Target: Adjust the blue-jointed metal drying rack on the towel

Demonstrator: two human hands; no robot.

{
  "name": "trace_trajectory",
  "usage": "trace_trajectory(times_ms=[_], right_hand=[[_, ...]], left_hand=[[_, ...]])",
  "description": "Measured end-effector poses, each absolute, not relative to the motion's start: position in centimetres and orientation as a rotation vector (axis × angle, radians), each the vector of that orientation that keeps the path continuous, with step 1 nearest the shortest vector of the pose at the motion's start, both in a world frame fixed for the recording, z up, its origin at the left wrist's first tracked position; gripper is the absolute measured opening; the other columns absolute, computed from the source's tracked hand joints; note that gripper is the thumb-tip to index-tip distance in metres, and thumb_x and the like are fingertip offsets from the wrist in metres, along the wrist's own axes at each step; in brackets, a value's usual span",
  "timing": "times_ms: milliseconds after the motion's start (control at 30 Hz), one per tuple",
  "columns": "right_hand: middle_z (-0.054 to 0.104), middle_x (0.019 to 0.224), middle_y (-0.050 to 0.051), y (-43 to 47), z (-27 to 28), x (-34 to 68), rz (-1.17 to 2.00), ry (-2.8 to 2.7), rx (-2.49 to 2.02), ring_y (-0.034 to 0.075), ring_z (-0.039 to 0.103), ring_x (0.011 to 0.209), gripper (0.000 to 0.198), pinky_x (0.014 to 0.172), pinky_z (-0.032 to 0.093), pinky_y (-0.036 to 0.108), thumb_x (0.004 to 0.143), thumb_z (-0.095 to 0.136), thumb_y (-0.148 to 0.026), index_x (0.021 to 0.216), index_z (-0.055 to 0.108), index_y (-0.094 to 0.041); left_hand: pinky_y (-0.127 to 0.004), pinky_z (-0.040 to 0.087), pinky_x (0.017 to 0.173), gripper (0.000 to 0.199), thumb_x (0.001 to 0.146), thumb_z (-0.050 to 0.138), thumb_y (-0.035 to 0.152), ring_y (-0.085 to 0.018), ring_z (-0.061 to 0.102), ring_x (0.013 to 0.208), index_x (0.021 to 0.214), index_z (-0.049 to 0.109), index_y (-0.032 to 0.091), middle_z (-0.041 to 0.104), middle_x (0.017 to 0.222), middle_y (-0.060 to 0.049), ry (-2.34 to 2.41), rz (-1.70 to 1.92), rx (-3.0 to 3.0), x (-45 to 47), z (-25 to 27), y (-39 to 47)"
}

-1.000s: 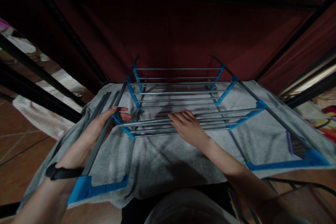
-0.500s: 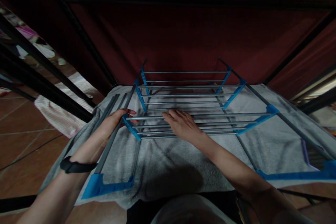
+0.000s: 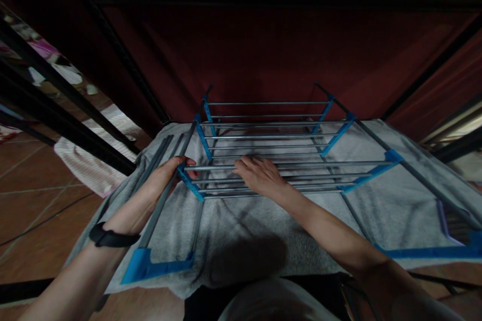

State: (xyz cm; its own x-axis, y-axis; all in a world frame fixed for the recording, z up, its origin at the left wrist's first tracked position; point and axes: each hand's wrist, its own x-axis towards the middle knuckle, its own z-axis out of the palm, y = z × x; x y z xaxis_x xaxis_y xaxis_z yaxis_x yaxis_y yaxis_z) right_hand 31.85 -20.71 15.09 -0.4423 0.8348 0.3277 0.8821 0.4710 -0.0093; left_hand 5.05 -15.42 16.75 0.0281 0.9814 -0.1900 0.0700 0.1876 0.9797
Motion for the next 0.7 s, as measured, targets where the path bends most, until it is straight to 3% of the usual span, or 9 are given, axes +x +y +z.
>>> trace_trajectory(times_ms=[233,467,700], right_hand=[[0.07,0.109,0.006,-20.5,15.1,31.9,-0.231,-2.453,-1.451,0.02,0.066,0.096,0.035,0.077,0.048,0.032,0.107,0.033,-0.043,0.112,0.061,-0.024],[0.07,0.111,0.007,-20.7,15.3,31.7,-0.214,-2.455,-1.483,0.02,0.067,0.095,0.037,0.077,0.048,0.031,0.107,0.031,-0.045,0.112,0.062,-0.024],[0.07,0.112,0.006,-20.7,15.3,31.8,-0.217,-2.459,-1.45,0.021,0.067,0.093,0.035,0.075,0.048,0.033,0.108,0.03,-0.042,0.114,0.06,-0.023]], left_hand=[[-0.036,0.055,0.072,0.03,0.076,0.064,0.05,-0.027,0.065,0.074,0.077,0.066,0.02,0.061,0.063,-0.005,1.321,1.032,1.102,6.1,17.8,-16.3],[-0.032,0.052,0.058,0.035,0.076,0.068,0.056,-0.021,0.057,0.059,0.072,0.065,0.021,0.059,0.059,-0.004,1.314,1.044,1.098,6.3,17.8,-16.6],[-0.027,0.053,0.062,0.036,0.081,0.068,0.054,-0.019,0.059,0.063,0.071,0.065,0.019,0.059,0.056,-0.002,1.315,1.01,1.092,6.0,17.8,-16.2]])
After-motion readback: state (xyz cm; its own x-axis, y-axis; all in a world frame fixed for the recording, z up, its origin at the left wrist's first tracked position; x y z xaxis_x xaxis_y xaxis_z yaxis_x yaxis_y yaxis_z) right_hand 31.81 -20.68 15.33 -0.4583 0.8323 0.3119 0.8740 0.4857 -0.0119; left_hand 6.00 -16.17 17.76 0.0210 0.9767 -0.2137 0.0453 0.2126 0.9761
